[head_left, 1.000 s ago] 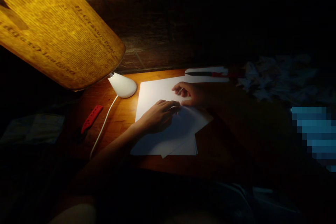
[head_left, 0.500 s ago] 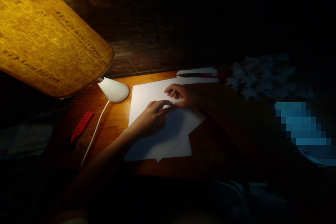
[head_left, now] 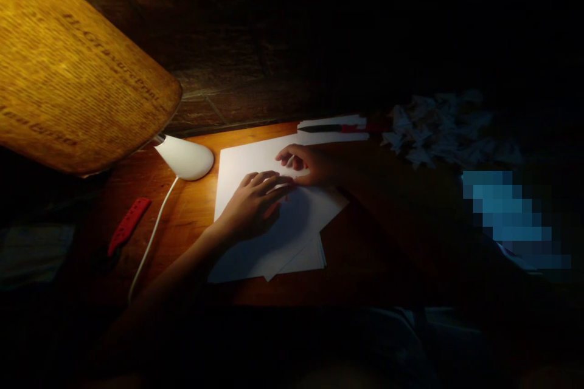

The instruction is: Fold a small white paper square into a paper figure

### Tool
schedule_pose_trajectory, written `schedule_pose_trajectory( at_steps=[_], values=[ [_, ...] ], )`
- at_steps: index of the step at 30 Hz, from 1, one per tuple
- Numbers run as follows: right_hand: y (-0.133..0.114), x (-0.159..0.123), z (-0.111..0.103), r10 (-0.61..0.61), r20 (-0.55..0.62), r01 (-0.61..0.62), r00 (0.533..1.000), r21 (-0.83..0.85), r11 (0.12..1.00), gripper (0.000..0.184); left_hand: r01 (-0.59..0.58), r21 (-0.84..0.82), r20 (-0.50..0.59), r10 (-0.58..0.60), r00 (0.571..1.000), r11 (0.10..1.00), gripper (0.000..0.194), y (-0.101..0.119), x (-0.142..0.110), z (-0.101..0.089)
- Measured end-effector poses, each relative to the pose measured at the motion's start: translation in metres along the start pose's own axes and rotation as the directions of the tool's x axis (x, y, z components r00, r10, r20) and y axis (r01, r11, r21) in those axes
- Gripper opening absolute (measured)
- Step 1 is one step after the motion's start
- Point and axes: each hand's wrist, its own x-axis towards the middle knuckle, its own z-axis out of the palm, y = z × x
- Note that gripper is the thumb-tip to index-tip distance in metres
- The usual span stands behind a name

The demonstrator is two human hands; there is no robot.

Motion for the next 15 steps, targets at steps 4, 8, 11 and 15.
schedule_pose_trajectory(
  at_steps=[4,8,11,15],
  values=[
    [-0.0013,-0.0005,-0.0003,0.008,0.006,-0.008,1.000,-0.003,1.000,0.047,0.017,-0.022,-0.011,-0.018,1.000,1.000,0.072,0.0026,0.0020,-0.0023],
    [-0.0018,-0.0004,-0.0004,0.011,0.005,-0.011,1.000,-0.001,1.000,0.049,0.027,-0.022,-0.012,-0.027,1.000,0.999,0.073,0.0023,0.0023,-0.0022],
    [-0.0016,0.0000,-0.0006,0.014,0.011,-0.014,1.000,0.001,1.000,0.052,0.008,-0.015,-0.018,-0.008,1.000,1.000,0.074,0.0012,0.0012,-0.0008],
    [-0.0020,-0.0005,-0.0022,0.003,0.027,-0.003,1.000,0.001,1.000,0.051,0.016,-0.017,-0.012,-0.016,1.000,1.000,0.074,0.0011,0.0002,-0.0002]
  ],
)
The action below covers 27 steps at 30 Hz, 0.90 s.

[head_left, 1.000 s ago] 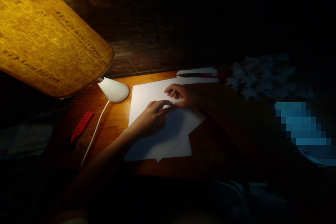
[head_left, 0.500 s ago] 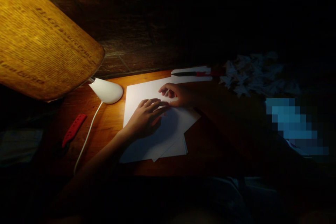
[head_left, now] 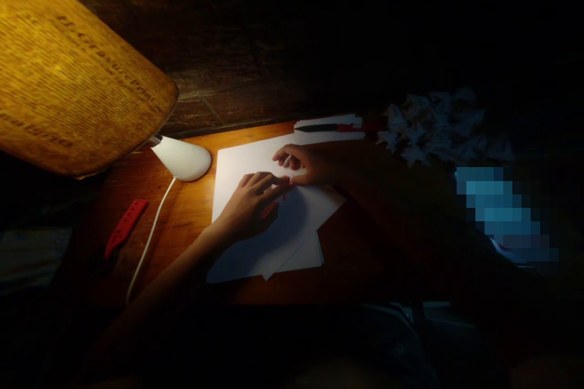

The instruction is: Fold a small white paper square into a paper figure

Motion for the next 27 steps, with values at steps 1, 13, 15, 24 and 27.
schedule_pose_trajectory(
  at_steps=[1,13,15,24,27],
  values=[
    [-0.0002,-0.0002,-0.0007,0.000,0.007,0.000,1.000,-0.001,1.000,0.051,0.006,-0.007,0.003,-0.006,1.000,1.000,0.074,0.0001,0.0000,-0.0002],
    [0.0049,-0.0032,0.0016,-0.032,-0.017,0.032,0.999,0.011,0.999,0.059,0.048,-0.078,0.023,-0.047,0.999,0.996,0.056,-0.0030,0.0009,-0.0013],
    [0.0047,-0.0053,0.0015,-0.047,-0.021,0.047,0.999,0.001,0.999,0.060,0.054,-0.084,0.032,-0.051,0.998,0.995,0.057,-0.0029,0.0004,-0.0017],
    [0.0053,-0.0034,0.0002,-0.050,-0.005,0.050,0.999,0.000,0.999,0.061,0.062,-0.039,0.034,-0.061,0.998,0.997,0.050,-0.0021,0.0014,-0.0009],
    [0.0056,-0.0029,0.0009,-0.059,0.010,0.059,0.998,-0.009,0.998,0.060,0.054,-0.014,0.033,-0.054,0.998,0.998,0.050,-0.0024,0.0009,-0.0010]
  ],
)
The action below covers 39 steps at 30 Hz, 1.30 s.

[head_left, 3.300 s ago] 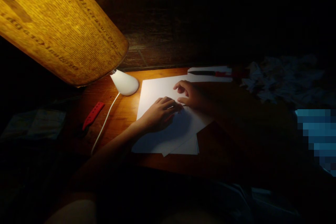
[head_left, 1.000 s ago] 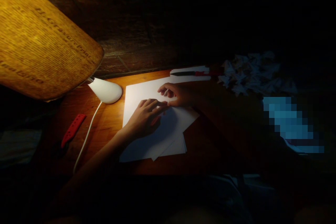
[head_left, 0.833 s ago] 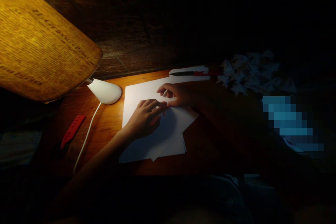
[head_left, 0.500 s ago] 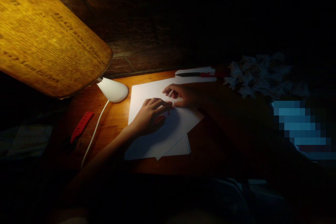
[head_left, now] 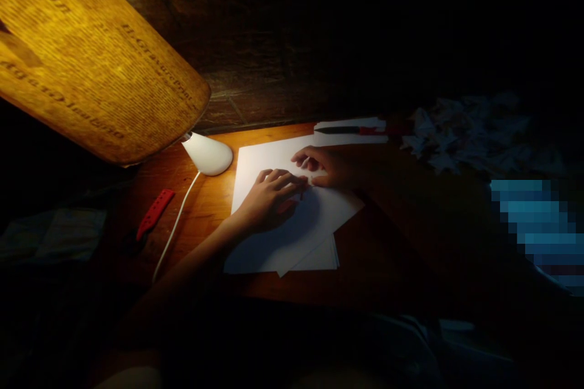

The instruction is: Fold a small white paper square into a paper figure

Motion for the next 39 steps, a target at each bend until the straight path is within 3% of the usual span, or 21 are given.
schedule_pose_trajectory(
  at_steps=[9,20,25,27,30,33,39],
  values=[
    [-0.007,0.000,-0.004,-0.006,0.032,0.006,0.999,-0.013,1.000,0.052,-0.012,0.036,-0.002,0.012,1.000,0.999,0.058,-0.001,-0.001,0.001],
    [0.009,0.004,0.004,-0.018,0.001,0.018,1.000,-0.031,0.999,0.072,-0.014,0.018,0.004,0.014,1.000,1.000,0.036,-0.001,-0.001,0.000],
    [0.003,0.002,0.003,0.005,-0.029,-0.005,1.000,-0.017,1.000,0.064,0.009,-0.116,0.026,-0.006,1.000,0.993,0.038,-0.007,-0.002,0.000],
    [0.003,0.002,0.004,0.047,-0.069,-0.045,0.996,0.032,0.998,0.055,0.018,-0.227,-0.013,-0.021,1.000,0.974,0.042,-0.012,-0.003,0.001],
    [0.004,0.003,0.004,0.056,-0.076,-0.051,0.996,0.067,0.996,0.039,0.040,-0.335,-0.180,-0.105,0.978,0.941,0.039,-0.020,-0.005,0.003],
    [0.000,0.000,0.006,-0.020,-0.093,0.015,0.995,-0.055,0.998,0.032,0.109,-0.310,-0.258,-0.194,0.947,0.944,0.032,-0.026,-0.006,0.006],
    [-0.016,-0.010,0.012,-0.091,-0.104,0.058,0.990,-0.289,0.956,0.026,0.209,-0.190,-0.155,-0.240,0.958,0.959,0.032,-0.029,-0.008,0.006]
  ],
)
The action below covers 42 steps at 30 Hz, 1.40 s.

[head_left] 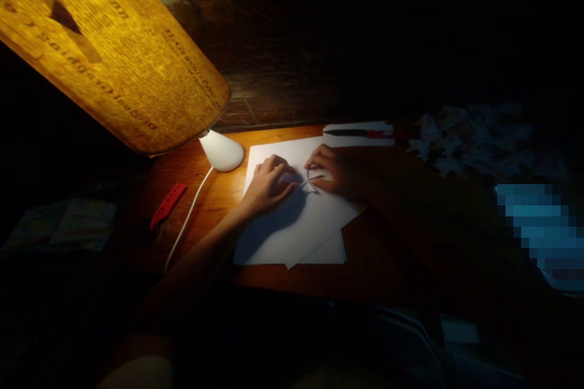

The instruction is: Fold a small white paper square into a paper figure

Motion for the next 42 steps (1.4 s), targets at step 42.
schedule_pose_trajectory(
  at_steps=[42],
  values=[
    [-0.061,-0.048,0.003,-0.031,0.249,0.151,0.968,-0.482,0.863,0.026,-0.310,-0.115,0.229,0.329,0.916,0.944,0.048,0.002,-0.006,-0.001]
  ],
)
